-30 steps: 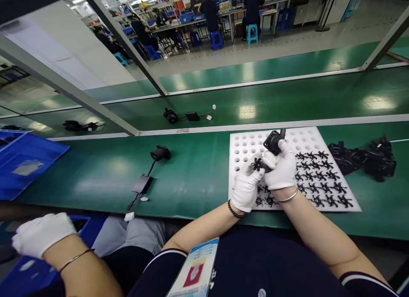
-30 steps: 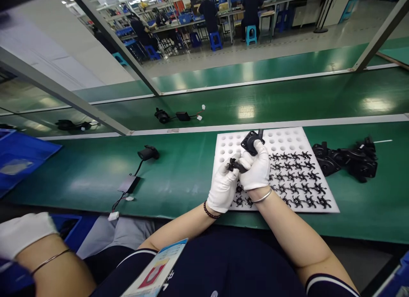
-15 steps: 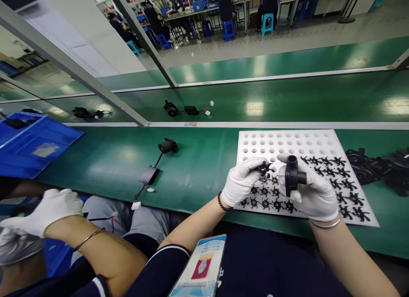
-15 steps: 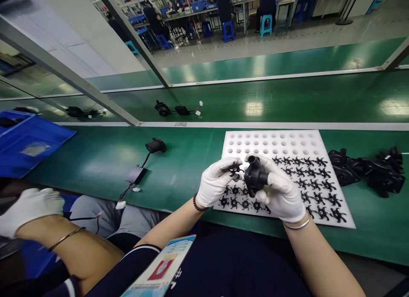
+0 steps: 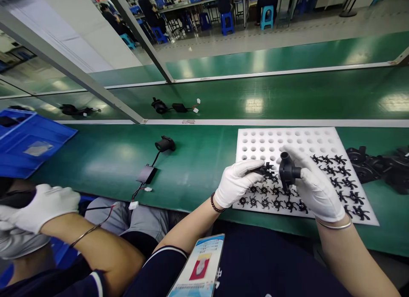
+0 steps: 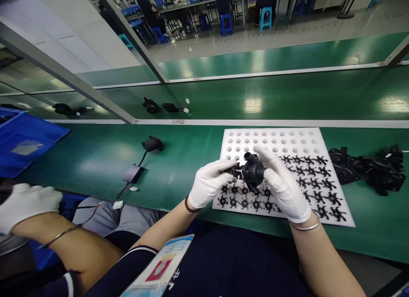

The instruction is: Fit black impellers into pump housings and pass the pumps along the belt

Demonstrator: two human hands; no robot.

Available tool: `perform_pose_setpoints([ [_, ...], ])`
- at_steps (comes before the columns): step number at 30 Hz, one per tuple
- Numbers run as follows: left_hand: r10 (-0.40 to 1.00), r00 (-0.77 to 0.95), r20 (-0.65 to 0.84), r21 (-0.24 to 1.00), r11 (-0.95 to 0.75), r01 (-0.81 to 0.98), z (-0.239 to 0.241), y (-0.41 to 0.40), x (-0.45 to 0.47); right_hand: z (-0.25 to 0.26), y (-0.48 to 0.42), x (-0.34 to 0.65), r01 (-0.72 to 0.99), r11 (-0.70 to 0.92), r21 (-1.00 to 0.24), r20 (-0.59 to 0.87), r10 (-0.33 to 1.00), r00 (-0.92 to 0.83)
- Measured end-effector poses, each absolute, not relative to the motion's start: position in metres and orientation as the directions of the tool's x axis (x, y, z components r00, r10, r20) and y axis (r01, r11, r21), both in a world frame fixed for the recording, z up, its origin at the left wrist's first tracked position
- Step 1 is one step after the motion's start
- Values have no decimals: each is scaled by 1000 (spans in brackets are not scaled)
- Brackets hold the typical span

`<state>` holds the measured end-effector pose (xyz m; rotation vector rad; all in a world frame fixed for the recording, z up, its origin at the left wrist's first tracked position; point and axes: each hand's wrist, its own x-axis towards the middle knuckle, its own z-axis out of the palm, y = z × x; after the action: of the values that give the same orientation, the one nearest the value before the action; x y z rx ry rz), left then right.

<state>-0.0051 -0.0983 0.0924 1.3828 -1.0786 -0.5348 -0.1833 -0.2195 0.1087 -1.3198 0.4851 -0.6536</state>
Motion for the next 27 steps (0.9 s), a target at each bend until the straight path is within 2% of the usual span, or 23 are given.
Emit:
perform_pose_setpoints([
  [3,-791,491,366,899,163,-407,96,-99,-6,108,-219,-181,58,63,-996,-4,-709,705],
  [7,-736,456,501,798,189,-572,99,-98,-16,102,-209,-168,21,2,-1000,15,-642,766],
  [9,-733,455,506,797,194,-573,98,-97,-22,99,-202,-159,41,-24,-999,47,-664,747],
  [11,-759,483,437,849,171,-500,94,-98,-27,96,-194,-150,104,104,-989,2,-696,718],
  [13,-780,501,376,884,139,-446,90,-100,-29,95,-189,-142,227,378,-898,-106,-685,721],
  [15,-779,494,385,873,134,-469,89,-102,-30,96,-186,-135,317,628,-710,-208,-618,758],
  [17,-808,438,394,854,146,-499,92,-100,-31,100,-188,-129,367,766,-527,-284,-566,774],
  [20,-941,220,257,877,132,-462,98,-86,-37,108,-202,-126,472,816,-334,-425,-577,697],
  [22,-984,108,138,910,83,-406,99,-70,-39,113,-214,-127,501,829,-249,-487,-555,675],
  [24,-989,133,61,942,13,-335,97,-56,-39,116,-224,-131,483,850,-209,-481,-520,706],
  [27,-953,300,38,969,-38,-243,92,-46,-32,118,-228,-134,484,851,-202,-439,-521,732],
])
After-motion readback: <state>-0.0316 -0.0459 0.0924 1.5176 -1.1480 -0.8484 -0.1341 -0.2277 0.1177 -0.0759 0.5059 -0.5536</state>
